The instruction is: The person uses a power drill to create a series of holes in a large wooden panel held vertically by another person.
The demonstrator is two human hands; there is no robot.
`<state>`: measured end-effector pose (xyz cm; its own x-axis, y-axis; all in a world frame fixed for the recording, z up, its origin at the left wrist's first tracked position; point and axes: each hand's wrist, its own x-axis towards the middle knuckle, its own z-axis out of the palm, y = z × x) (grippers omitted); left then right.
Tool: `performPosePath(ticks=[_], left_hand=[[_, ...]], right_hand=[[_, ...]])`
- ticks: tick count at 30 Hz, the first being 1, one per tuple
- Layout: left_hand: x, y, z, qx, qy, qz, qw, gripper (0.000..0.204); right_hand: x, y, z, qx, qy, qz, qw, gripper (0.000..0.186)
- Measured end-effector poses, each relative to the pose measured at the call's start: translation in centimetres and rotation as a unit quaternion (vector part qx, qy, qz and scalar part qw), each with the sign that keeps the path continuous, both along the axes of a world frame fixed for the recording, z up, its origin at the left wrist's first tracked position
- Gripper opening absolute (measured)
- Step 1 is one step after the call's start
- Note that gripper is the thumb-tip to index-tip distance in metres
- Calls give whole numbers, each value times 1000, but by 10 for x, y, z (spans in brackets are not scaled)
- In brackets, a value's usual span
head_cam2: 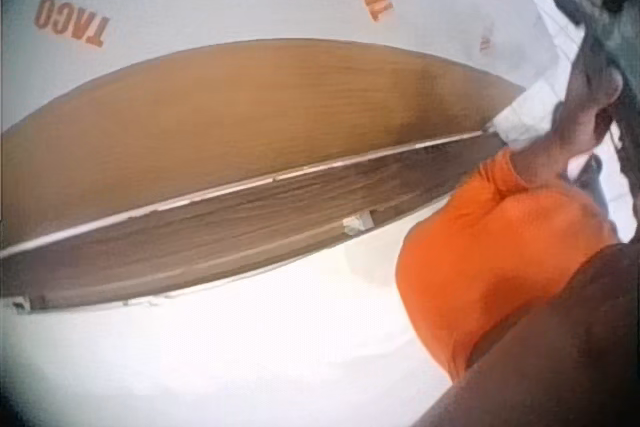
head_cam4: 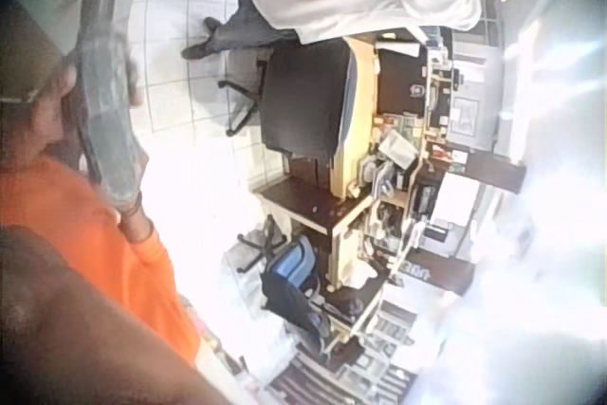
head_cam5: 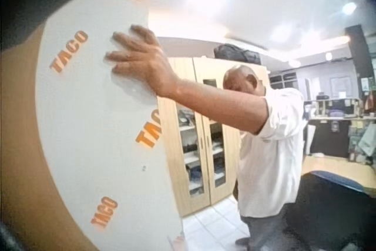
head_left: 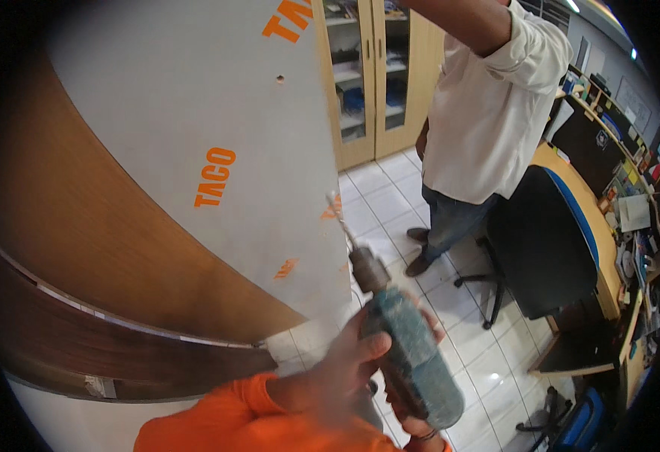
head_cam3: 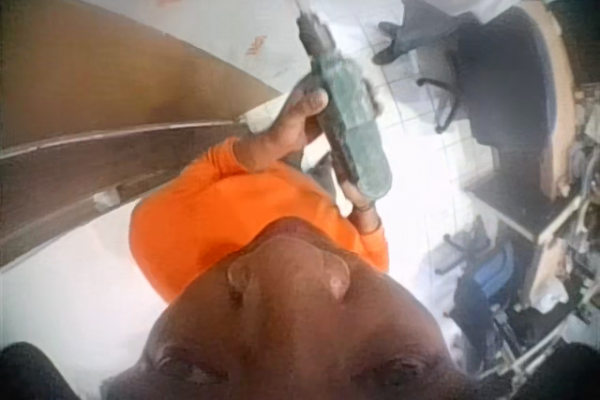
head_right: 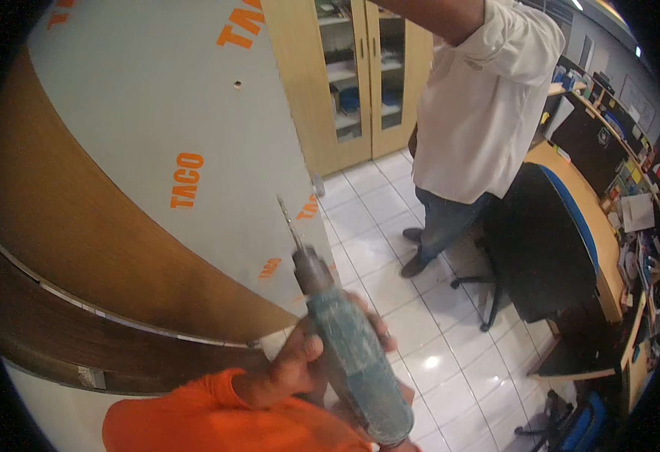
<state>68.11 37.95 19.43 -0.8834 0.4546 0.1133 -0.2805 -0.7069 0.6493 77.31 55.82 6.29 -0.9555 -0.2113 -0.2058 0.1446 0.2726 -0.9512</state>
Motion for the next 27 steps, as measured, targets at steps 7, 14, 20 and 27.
performPosePath(ticks=[7,14,20,27], left_hand=[[-61,-38,70,8,85,-6,996,92],[-93,-50,91,37,94,37,994,93],[-111,-54,85,64,123,37,990,82],[-120,-58,79,46,87,74,992,66]], right_hand=[[-47,-30,88,-184,-99,-67,976,52],[-98,-60,115,-95,56,-69,991,51],[-114,-70,115,-80,88,-64,991,51],[-106,-67,111,-50,119,-74,989,50]])
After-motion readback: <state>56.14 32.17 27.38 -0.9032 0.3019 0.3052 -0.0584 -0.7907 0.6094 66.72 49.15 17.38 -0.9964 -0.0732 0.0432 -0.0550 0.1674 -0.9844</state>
